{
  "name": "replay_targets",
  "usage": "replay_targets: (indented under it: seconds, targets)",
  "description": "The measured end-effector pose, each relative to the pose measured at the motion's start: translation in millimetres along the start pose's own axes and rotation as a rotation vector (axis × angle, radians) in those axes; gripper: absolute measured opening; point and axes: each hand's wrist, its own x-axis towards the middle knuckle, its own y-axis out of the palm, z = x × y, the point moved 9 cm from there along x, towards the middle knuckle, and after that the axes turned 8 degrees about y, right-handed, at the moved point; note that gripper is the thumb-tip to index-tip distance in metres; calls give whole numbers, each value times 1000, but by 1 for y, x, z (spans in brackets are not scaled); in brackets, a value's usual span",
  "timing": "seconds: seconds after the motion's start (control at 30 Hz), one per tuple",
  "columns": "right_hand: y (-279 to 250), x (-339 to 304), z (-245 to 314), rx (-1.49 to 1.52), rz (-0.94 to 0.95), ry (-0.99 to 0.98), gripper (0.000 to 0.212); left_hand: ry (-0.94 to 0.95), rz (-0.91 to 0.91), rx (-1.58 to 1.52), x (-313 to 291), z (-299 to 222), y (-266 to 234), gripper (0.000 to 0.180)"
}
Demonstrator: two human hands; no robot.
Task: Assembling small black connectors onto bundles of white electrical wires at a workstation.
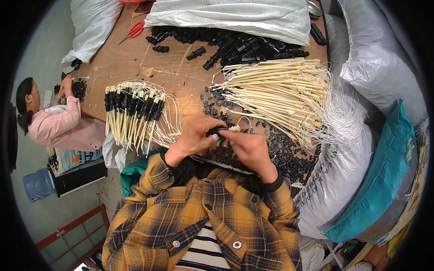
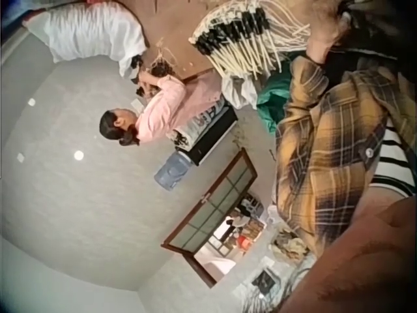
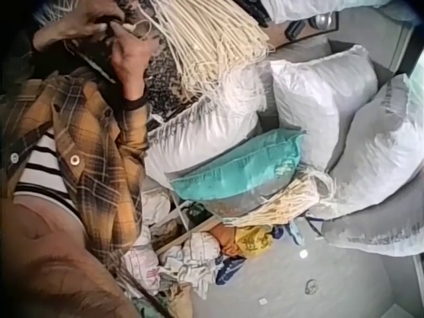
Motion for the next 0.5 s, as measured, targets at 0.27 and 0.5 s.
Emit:
replay_targets:
  seconds: [0.27,0.5]
  targets:
    - [6,-7,-29,227,-100,591,16,110,-21,317,11,-36,-9,27]
    - [35,6,-18,105,-22,437,26,159,-123,462,-6,-36,-34,24]
